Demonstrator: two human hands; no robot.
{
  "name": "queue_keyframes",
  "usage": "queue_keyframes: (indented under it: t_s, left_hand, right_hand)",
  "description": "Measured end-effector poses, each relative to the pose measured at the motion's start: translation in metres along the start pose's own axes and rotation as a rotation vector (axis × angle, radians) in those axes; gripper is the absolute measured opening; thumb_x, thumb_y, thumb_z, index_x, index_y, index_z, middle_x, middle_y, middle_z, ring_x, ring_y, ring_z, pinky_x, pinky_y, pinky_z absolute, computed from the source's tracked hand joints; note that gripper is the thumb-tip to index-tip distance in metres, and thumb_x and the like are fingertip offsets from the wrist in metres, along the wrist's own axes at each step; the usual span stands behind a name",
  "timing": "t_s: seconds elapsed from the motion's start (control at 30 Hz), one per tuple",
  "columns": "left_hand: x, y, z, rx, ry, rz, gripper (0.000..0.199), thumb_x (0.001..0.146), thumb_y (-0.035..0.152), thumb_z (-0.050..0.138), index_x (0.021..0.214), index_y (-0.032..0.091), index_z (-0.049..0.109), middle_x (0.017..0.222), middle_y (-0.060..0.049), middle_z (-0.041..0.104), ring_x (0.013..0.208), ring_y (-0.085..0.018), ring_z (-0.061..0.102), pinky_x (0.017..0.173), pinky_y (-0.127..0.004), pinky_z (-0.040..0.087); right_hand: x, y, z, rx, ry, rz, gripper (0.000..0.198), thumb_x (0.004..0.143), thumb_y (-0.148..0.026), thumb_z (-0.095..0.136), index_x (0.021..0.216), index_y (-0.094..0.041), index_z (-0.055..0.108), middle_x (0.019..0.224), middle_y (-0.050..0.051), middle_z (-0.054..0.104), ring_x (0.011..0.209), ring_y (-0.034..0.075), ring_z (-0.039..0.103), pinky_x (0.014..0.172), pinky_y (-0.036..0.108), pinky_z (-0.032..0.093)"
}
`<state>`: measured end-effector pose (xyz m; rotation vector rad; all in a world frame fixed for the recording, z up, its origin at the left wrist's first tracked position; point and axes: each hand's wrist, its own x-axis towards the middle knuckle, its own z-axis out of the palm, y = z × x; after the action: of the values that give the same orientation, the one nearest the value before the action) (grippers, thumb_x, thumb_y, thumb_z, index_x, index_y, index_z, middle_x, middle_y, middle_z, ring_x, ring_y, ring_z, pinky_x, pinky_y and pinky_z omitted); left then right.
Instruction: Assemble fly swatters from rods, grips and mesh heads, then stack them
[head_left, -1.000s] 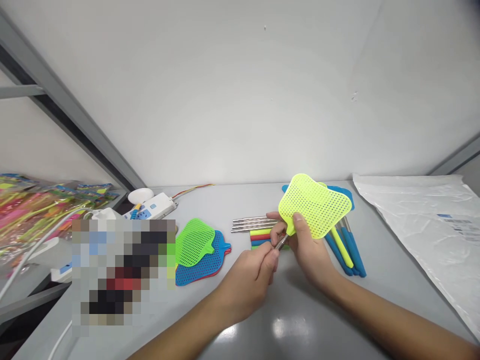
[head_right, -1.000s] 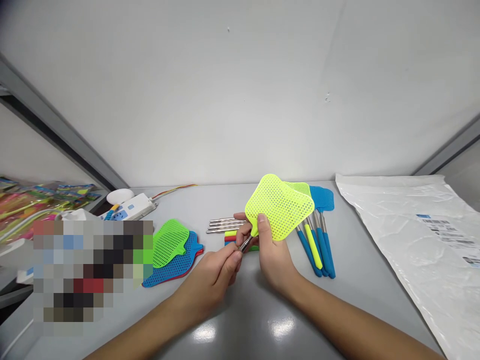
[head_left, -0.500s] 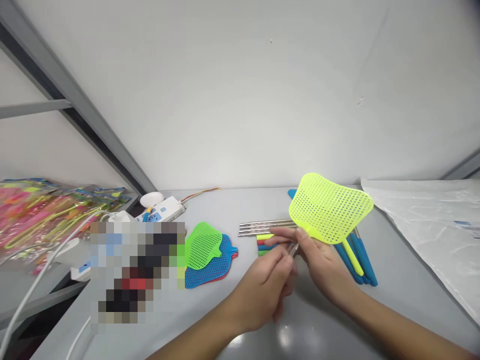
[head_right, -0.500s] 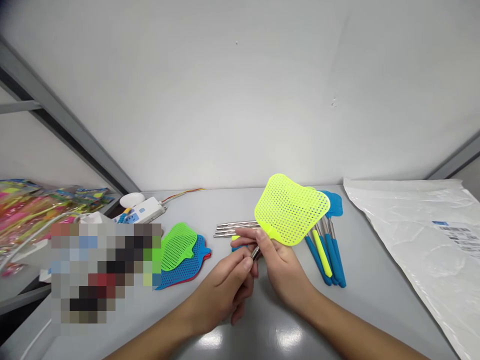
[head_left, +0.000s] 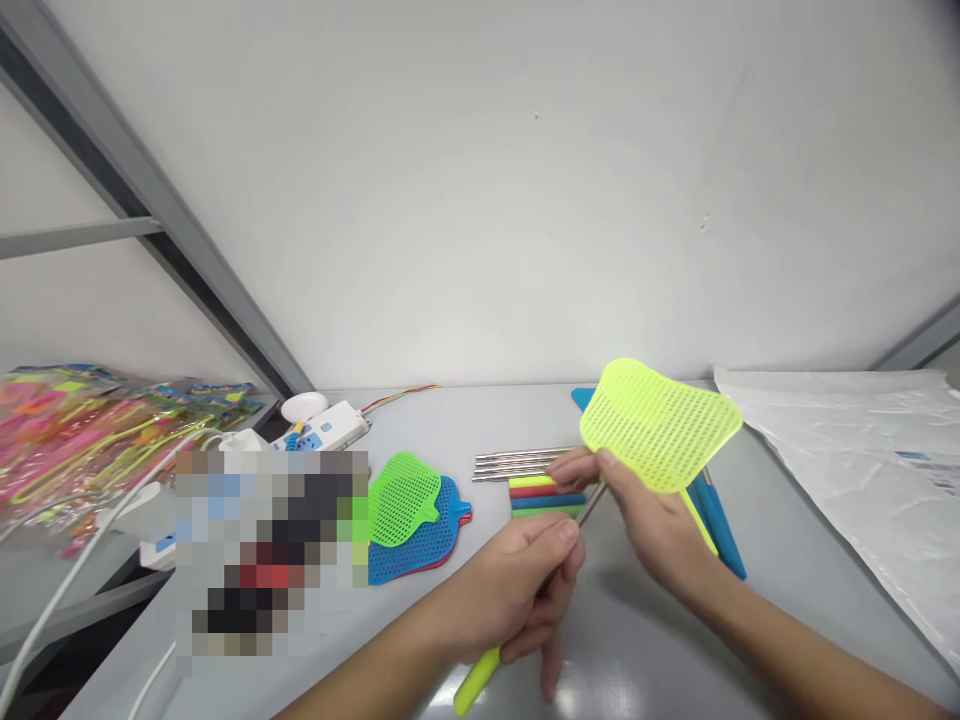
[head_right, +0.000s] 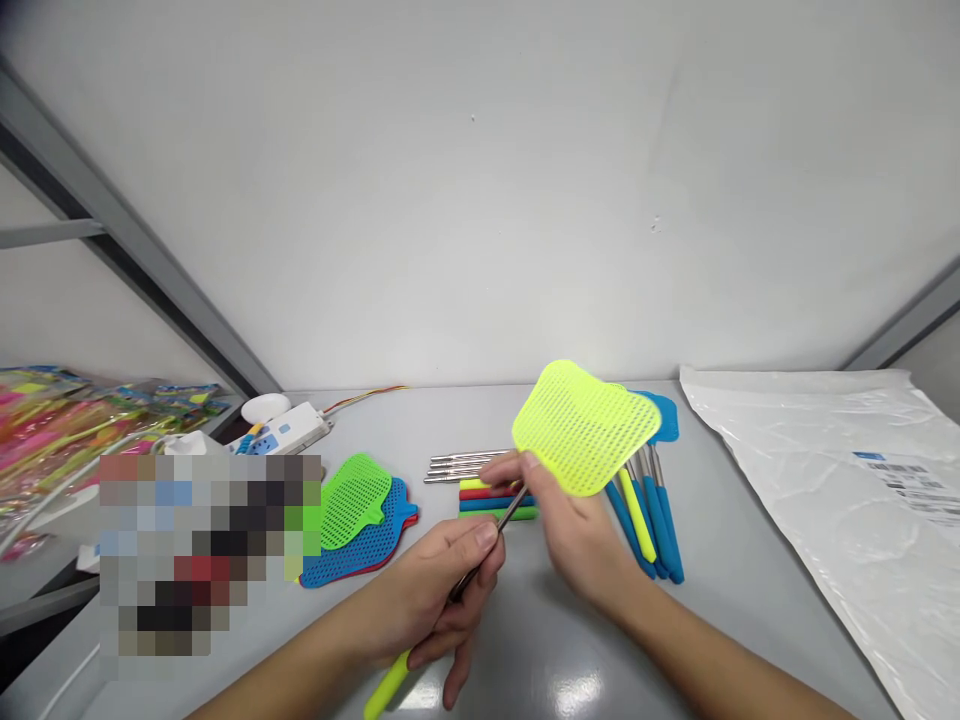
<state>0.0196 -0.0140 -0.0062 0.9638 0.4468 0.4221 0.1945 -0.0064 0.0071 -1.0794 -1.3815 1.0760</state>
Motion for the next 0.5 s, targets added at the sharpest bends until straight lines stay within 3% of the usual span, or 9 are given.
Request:
queue_keyframes:
  t_s: [0.13,0.23,0.37,0.43,0.5]
  left_hand:
    - [-0.002,0.005,0.005,0.053,-0.009,-0.059,0.031,0.1,0.043,0.035,0.08,0.021,0.042,0.041,0.013,0.032,0.025,-0.003,0.024,0.035,-0.018,0.041]
    - [-0.002,0.005,0.006,0.097,-0.002,-0.068,0.032,0.098,0.044,0.038,0.078,0.02,0.042,0.042,0.013,0.032,0.026,-0.003,0.024,0.034,-0.017,0.039]
    - [-0.001,0.003,0.001,0.12,0.04,-0.024,0.032,0.097,0.045,0.041,0.078,0.02,0.043,0.04,0.013,0.033,0.026,-0.004,0.025,0.035,-0.019,0.043]
    - [0.0,0.003,-0.002,0.114,0.033,0.014,0.032,0.097,0.046,0.04,0.079,0.02,0.043,0.039,0.013,0.033,0.027,-0.005,0.026,0.036,-0.022,0.046]
    - [-0.001,0.003,-0.004,0.113,0.004,0.035,0.031,0.098,0.046,0.039,0.08,0.021,0.043,0.039,0.013,0.032,0.027,-0.005,0.026,0.037,-0.022,0.046]
  right_hand:
    - [0.025,-0.004,-0.035,0.089,0.33,-0.064,0.048,0.095,-0.051,0.042,0.079,-0.02,0.074,0.094,0.007,0.072,0.089,0.022,0.063,0.088,0.038,0.046]
    - [0.032,-0.001,-0.046,0.096,0.406,-0.108,0.053,0.095,-0.053,0.039,0.075,-0.019,0.073,0.091,0.008,0.07,0.082,0.021,0.06,0.084,0.037,0.045]
    - [0.017,0.01,-0.03,0.05,0.158,-0.042,0.047,0.096,-0.053,0.038,0.091,-0.021,0.072,0.077,0.005,0.065,0.079,0.021,0.058,0.083,0.036,0.045]
    - [0.004,0.015,-0.015,0.002,-0.042,0.011,0.041,0.096,-0.051,0.041,0.096,-0.022,0.07,0.082,0.005,0.065,0.084,0.022,0.059,0.083,0.035,0.045]
    - [-0.007,0.018,-0.004,-0.038,-0.158,0.01,0.04,0.097,-0.049,0.039,0.093,-0.023,0.069,0.09,0.006,0.066,0.09,0.023,0.059,0.083,0.035,0.046]
